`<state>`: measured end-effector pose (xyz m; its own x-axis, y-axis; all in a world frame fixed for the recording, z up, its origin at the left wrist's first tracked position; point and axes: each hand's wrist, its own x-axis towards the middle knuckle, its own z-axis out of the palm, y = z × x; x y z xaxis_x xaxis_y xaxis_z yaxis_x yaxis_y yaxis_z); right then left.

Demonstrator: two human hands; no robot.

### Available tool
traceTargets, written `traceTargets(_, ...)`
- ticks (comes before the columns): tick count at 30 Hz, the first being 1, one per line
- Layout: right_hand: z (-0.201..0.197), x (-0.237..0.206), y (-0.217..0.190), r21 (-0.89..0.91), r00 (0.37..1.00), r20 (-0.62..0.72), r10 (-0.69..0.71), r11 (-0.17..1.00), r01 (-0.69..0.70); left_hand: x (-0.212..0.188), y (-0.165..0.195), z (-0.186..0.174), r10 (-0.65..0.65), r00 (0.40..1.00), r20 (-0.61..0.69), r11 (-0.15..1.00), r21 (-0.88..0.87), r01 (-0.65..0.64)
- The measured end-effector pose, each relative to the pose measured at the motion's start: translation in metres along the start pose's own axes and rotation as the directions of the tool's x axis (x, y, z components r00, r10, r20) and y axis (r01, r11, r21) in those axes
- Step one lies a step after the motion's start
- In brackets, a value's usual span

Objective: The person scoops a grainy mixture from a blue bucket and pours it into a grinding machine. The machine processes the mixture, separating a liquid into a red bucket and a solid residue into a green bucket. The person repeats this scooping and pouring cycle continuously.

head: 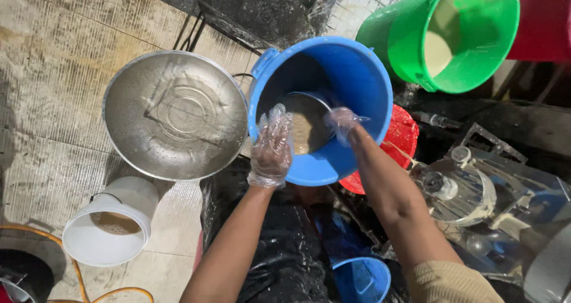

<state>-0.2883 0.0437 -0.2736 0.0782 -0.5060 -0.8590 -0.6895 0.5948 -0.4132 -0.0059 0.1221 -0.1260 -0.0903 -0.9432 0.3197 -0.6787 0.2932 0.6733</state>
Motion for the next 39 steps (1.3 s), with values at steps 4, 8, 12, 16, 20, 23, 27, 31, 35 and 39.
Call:
traceTargets(4,0.025,-0.037,-0.01,0.504,0.991,-0.043,0.124,0.86,-0.086,-0.017,-0.001,0.009,-0.063,0.998,-0.001,0.994,-0.084,0.063)
traceTargets(8,0.028,-0.071,-0.021,0.839,0.994,-0.11,-0.026,0.534,0.107,-0.023,-0.004,0.012,0.007,0.997,-0.073,0.989,-0.145,-0.017)
traceTargets(12,0.017,-0.094,-0.015,0.909,0.953,-0.3,-0.047,0.289,0.3,-0.024,0.01,-0.008,-0.156,0.979,-0.128,0.944,-0.312,0.11)
traceTargets(16,0.007,-0.142,0.006,0.916,0.897,-0.359,-0.26,0.089,0.392,-0.009,0.047,-0.026,-0.187,0.951,-0.247,0.898,-0.435,0.064)
traceTargets(20,0.001,-0.219,0.021,0.845,0.838,-0.519,-0.169,0.051,0.533,0.03,0.101,-0.021,-0.275,0.945,-0.175,0.703,-0.707,0.074)
traceTargets(23,-0.005,-0.294,0.021,0.775,0.781,-0.618,-0.093,0.091,0.625,0.064,0.152,-0.013,-0.318,0.942,0.108,0.25,-0.949,0.193)
traceTargets(27,-0.022,-0.386,0.026,0.609,0.615,-0.788,0.017,0.165,0.776,0.095,0.231,-0.001,-0.094,0.859,0.503,-0.468,-0.784,0.408)
traceTargets(31,-0.045,-0.453,0.068,0.406,0.383,-0.914,0.135,0.316,0.858,0.099,0.299,0.023,0.241,0.753,0.612,-0.72,-0.408,0.561)
traceTargets(35,-0.069,-0.503,0.139,0.259,0.154,-0.959,0.238,0.515,0.817,0.092,0.347,0.047,0.407,0.71,0.575,-0.765,-0.21,0.608)
traceTargets(39,-0.095,-0.542,0.193,0.205,-0.072,-0.932,0.356,0.681,0.703,0.086,0.35,0.065,0.492,0.708,0.506,-0.789,-0.084,0.609)
